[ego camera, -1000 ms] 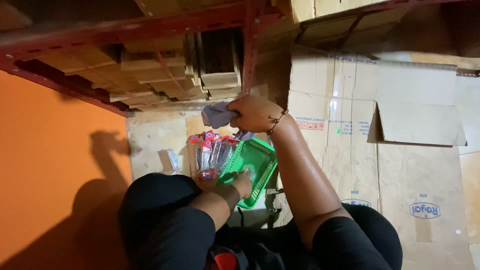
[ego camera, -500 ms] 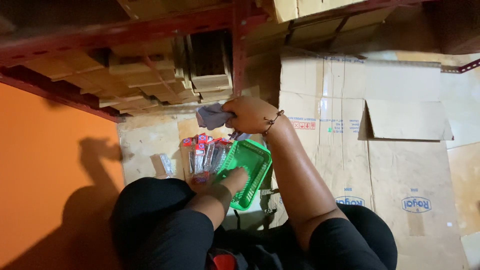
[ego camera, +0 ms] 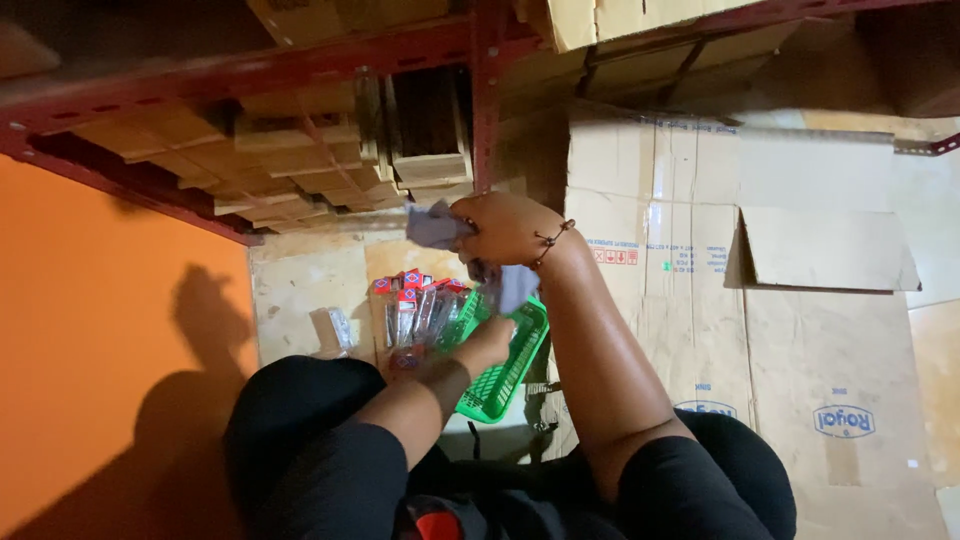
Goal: The person sits on the floor and wipes small packaged hardware items with a cloth, one at a time, then places them into a green basket. The person repeats this process for multiple items, handling each package individually and arranging them in the basket.
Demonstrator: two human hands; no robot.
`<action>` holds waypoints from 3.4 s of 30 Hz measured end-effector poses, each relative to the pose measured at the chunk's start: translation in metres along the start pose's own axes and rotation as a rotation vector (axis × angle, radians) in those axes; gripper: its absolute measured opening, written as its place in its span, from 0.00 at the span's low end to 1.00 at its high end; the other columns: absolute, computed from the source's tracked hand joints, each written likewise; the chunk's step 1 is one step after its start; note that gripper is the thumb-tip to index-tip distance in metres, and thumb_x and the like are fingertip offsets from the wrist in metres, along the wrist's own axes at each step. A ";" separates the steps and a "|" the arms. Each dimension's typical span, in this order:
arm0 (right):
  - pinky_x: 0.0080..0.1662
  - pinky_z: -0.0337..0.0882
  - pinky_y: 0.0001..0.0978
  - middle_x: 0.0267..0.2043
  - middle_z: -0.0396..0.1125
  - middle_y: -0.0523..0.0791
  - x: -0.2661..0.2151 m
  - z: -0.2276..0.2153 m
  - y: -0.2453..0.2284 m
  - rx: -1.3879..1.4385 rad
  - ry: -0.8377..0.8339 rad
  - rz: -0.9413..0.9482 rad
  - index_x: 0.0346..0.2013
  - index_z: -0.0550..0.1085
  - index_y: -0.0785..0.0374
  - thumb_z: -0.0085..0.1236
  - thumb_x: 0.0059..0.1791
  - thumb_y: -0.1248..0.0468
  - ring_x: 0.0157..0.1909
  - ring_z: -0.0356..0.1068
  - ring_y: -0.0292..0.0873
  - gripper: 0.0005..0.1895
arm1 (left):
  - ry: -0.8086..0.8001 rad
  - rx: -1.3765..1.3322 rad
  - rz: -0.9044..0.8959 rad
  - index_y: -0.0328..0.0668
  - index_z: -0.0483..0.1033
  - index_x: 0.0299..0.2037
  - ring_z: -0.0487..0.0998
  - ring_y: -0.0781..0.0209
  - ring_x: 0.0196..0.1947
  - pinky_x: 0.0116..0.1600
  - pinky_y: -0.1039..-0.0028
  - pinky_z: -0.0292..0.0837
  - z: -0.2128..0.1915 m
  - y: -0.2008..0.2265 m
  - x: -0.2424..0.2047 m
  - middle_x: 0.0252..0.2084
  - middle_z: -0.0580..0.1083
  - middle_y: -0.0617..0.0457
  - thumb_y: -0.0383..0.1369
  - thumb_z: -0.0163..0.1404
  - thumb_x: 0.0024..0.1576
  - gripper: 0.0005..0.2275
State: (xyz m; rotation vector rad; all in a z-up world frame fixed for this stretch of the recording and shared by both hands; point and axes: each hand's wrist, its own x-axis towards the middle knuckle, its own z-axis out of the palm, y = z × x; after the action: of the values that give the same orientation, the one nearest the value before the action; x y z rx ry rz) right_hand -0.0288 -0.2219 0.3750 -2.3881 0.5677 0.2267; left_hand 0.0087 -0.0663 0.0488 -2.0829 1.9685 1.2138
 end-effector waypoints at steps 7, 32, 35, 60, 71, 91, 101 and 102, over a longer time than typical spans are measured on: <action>0.59 0.68 0.62 0.53 0.70 0.64 -0.015 -0.018 -0.009 0.110 0.077 0.124 0.59 0.63 0.61 0.54 0.49 0.51 0.58 0.69 0.69 0.28 | -0.033 -0.283 -0.090 0.29 0.74 0.47 0.76 0.32 0.56 0.61 0.48 0.72 -0.134 0.047 -0.059 0.48 0.76 0.30 0.28 0.45 0.58 0.11; 0.56 0.67 0.62 0.51 0.74 0.59 0.003 -0.020 -0.031 0.146 0.303 -0.549 0.49 0.78 0.66 0.60 0.44 0.70 0.56 0.70 0.68 0.18 | 0.592 -2.450 0.357 0.43 0.73 0.61 0.75 0.40 0.61 0.66 0.44 0.67 -0.191 -0.044 -0.077 0.62 0.74 0.41 0.57 0.49 0.57 0.30; 0.55 0.65 0.63 0.50 0.76 0.54 -0.007 -0.030 -0.040 0.094 0.286 -0.499 0.47 0.80 0.60 0.55 0.44 0.70 0.52 0.70 0.68 0.17 | 0.595 -2.464 0.260 0.44 0.75 0.58 0.78 0.42 0.54 0.60 0.48 0.73 -0.201 -0.034 -0.093 0.53 0.76 0.44 0.67 0.54 0.45 0.40; 0.53 0.66 0.68 0.49 0.70 0.65 0.053 0.047 -0.061 0.603 0.434 0.105 0.55 0.66 0.62 0.49 0.54 0.45 0.57 0.68 0.71 0.25 | 1.269 -1.967 0.147 0.44 0.77 0.54 0.80 0.56 0.51 0.60 0.62 0.74 -0.231 0.042 -0.123 0.51 0.79 0.48 0.33 0.57 0.59 0.14; 0.36 0.73 0.28 0.31 0.74 0.44 0.082 0.078 -0.040 1.233 0.893 0.103 0.39 0.77 0.58 0.78 0.36 0.64 0.33 0.73 0.36 0.20 | 1.326 -1.456 0.083 0.46 0.67 0.60 0.75 0.60 0.55 0.61 0.63 0.73 -0.222 0.075 -0.127 0.54 0.75 0.47 0.28 0.55 0.59 0.19; 0.43 0.66 0.32 0.32 0.64 0.42 0.075 0.077 -0.045 1.006 1.054 -0.005 0.34 0.71 0.60 0.46 0.60 0.51 0.38 0.62 0.41 0.18 | 1.181 -0.982 0.449 0.27 0.47 0.72 0.60 0.36 0.66 0.70 0.49 0.56 -0.235 0.067 -0.146 0.66 0.58 0.29 0.32 0.38 0.68 0.25; 0.66 0.45 0.58 0.43 0.77 0.40 0.054 0.059 -0.074 0.289 0.890 -0.076 0.54 0.77 0.50 0.60 0.51 0.63 0.62 0.66 0.47 0.16 | 1.380 -1.466 0.113 0.39 0.67 0.53 0.73 0.64 0.45 0.54 0.68 0.72 -0.254 0.028 -0.125 0.47 0.74 0.52 0.36 0.52 0.65 0.13; 0.66 0.45 0.58 0.43 0.77 0.40 0.054 0.059 -0.071 0.289 0.894 -0.078 0.54 0.77 0.50 0.60 0.51 0.63 0.62 0.66 0.47 0.16 | 1.380 -1.464 0.117 0.39 0.67 0.53 0.73 0.64 0.45 0.54 0.68 0.72 -0.244 0.017 -0.118 0.47 0.74 0.52 0.36 0.52 0.65 0.13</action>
State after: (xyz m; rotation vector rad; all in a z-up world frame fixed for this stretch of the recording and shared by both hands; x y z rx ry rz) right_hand 0.0508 -0.1533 0.3542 -2.1254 0.8213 -0.9380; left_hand 0.1293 -0.0960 0.2899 -4.5228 1.1251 1.6924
